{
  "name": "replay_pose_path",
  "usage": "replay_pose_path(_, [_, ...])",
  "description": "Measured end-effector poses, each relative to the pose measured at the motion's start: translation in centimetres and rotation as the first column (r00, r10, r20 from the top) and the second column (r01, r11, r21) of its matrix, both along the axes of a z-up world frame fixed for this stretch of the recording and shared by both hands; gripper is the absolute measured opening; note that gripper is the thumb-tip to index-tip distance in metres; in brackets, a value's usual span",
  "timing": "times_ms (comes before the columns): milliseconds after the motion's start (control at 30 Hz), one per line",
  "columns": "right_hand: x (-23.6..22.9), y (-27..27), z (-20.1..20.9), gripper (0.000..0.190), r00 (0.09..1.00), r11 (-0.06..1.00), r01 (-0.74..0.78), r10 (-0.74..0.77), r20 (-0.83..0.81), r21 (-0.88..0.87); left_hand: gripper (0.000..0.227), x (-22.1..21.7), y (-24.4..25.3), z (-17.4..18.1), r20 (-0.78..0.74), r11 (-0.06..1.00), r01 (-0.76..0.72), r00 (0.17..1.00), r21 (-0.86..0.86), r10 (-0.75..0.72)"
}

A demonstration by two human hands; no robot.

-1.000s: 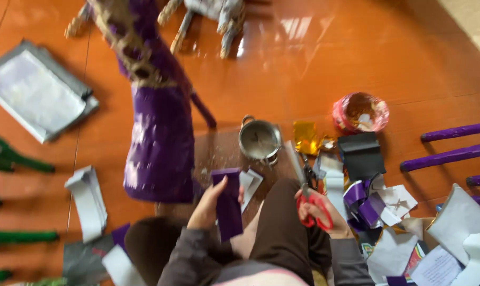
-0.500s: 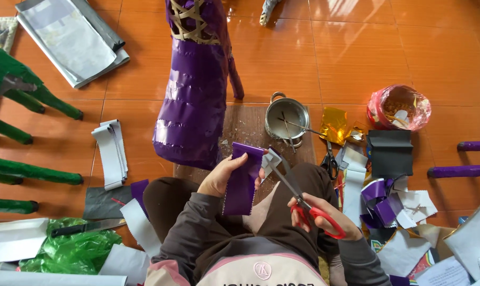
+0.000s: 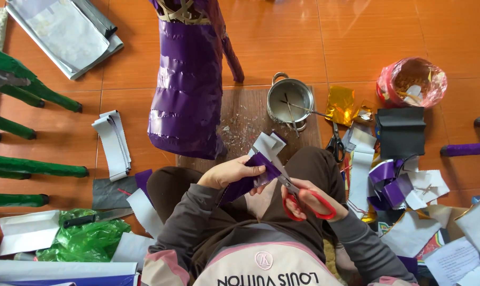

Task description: Applying purple paper strips and gold decorative material to a paper-mache giraffe figure.

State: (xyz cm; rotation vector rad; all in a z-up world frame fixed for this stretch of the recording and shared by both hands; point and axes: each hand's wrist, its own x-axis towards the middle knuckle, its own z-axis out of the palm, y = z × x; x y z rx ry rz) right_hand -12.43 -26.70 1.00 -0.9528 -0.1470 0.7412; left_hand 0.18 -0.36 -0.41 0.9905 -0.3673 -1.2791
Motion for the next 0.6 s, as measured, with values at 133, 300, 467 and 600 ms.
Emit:
replay_pose_path(133, [0.0, -0.2, -1.7, 0.057, 0.999, 0.988, 0.015, -0.010, 0.032, -0.153, 0.036, 0.0, 0.0, -0.7, -0.013, 1.000, 0.009, 1.000, 0.016, -0.009])
replay_pose_path(300, [0.0, -0.7, -2.5, 0.047, 0.998, 0.963, 0.059, -0.053, 0.029, -0.262, 0.036, 0.0, -0.4, -0.9, -0.056, 1.000, -0.004, 0.998, 0.012, 0.005])
replay_pose_path(467, [0.0, -0.7, -2.5, 0.042, 0.997, 0.933, 0.072, -0.071, 0.017, -0.354, 0.038, 0.1, -0.4, -0.7, -0.111, 1.000, 0.003, 0.994, 0.009, -0.002])
replay_pose_path(600, [0.2, -0.7, -2.7, 0.039, 0.997, 0.936, 0.078, -0.071, 0.033, -0.343, 0.038, 0.0, -0.3, -0.5, -0.115, 1.000, 0.001, 0.993, 0.000, -0.001])
